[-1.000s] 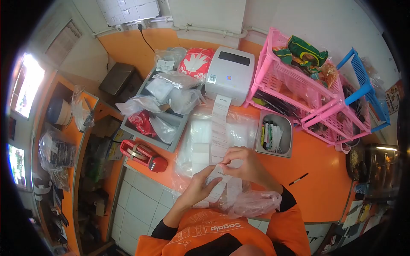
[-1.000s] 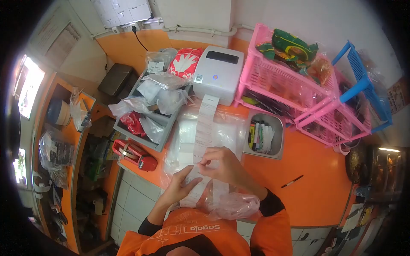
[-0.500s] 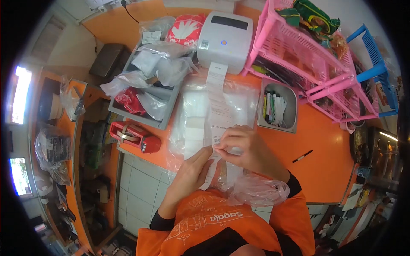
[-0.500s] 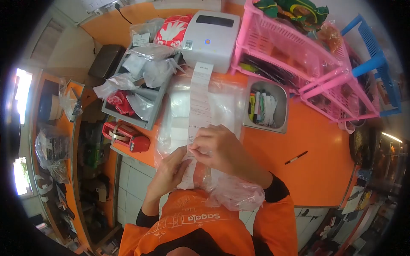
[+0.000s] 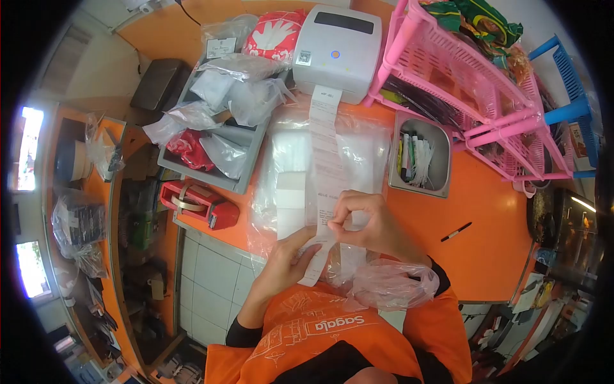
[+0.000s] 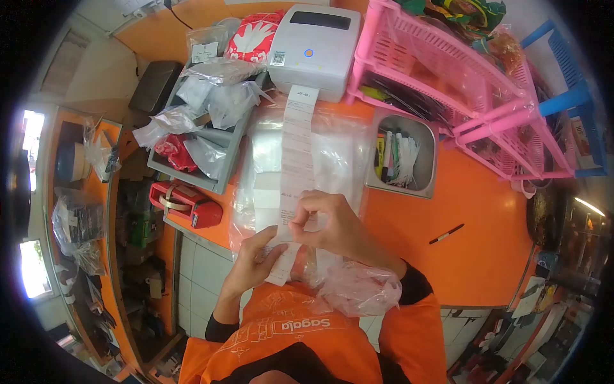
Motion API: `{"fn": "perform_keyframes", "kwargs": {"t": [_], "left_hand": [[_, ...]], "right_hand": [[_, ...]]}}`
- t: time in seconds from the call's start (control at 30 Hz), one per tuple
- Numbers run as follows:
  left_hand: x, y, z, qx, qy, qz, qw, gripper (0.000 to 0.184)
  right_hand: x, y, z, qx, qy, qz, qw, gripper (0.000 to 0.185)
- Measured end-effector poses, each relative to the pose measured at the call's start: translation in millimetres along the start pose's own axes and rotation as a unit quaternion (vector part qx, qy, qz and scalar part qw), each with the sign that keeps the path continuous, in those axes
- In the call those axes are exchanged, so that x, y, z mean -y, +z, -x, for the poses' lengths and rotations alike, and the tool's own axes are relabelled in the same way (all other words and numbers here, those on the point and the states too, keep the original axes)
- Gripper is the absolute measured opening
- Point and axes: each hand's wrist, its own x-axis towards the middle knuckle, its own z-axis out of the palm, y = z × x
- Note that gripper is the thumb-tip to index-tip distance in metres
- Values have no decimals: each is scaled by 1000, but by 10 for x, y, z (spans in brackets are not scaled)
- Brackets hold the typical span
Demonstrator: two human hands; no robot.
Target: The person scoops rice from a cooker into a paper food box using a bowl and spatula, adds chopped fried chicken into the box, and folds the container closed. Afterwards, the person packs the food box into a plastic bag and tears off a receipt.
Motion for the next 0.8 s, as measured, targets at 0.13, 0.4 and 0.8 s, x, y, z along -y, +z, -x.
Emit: {"fn": "perform_keyframes", "kwargs": {"t": [0.13, 0.4, 0.8], "left_hand": [[158, 121, 86, -20, -24, 123, 992, 34], [249, 273, 275, -94, -53, 44, 993, 28], [407, 276, 351, -134, -43, -7, 990, 21]], "right_hand": [[-45, 29, 75, -78, 37, -34, 996, 9], [29, 520, 377, -156, -116, 360, 913, 23], [-171, 743, 491, -195, -151, 327, 912, 25]]}}
